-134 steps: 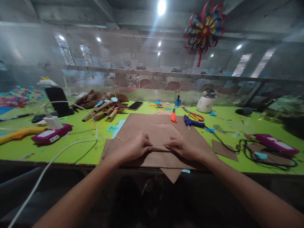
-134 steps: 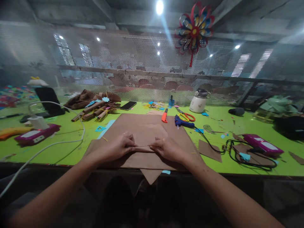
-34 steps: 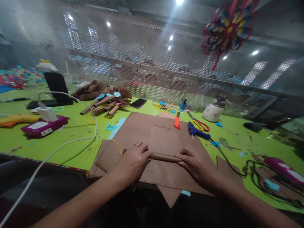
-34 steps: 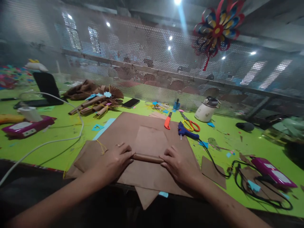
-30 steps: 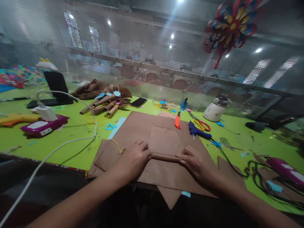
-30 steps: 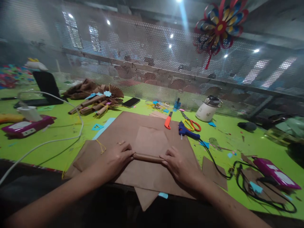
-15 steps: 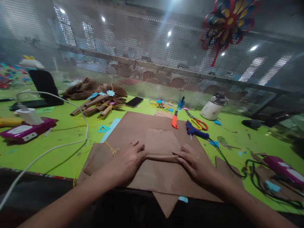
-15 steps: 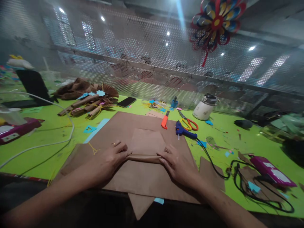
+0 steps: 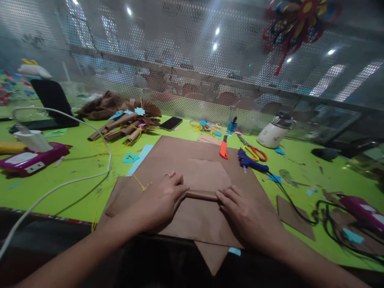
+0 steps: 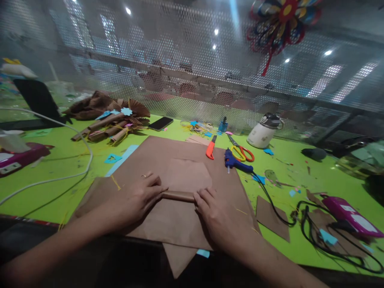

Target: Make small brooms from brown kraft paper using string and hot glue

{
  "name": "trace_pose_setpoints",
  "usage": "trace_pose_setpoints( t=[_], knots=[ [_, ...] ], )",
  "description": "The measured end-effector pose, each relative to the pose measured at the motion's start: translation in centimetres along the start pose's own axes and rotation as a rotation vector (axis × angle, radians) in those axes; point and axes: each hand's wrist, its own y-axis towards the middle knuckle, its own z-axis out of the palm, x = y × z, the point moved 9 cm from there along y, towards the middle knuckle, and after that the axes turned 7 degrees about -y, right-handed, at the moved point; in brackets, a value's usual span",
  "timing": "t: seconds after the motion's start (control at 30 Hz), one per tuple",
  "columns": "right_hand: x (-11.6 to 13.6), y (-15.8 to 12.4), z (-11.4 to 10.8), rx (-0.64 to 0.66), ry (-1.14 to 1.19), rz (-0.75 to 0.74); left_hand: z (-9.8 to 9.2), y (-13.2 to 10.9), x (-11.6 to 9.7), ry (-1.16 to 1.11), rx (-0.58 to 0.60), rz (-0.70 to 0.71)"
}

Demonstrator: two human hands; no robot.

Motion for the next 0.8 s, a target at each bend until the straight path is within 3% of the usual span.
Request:
trace_pose_setpoints(
  t=[0.3,0.57,0.8],
  knots=[
    [-3.0,1.0,0.5,0.02,0.374,0.101,-0.4,-0.6,1.7,-0.206,-0.12,-0.056],
    [-2.9,1.1,0.8,0.012,0.331,0.096,-0.4,-0.7,0.2,-0.08,-0.066,-0.074],
    [-2.6,1.2,1.0,0.011,0.211,0.103,-0.1,-0.2,0.6,-0.008,-0.074,-0.055]
  ],
)
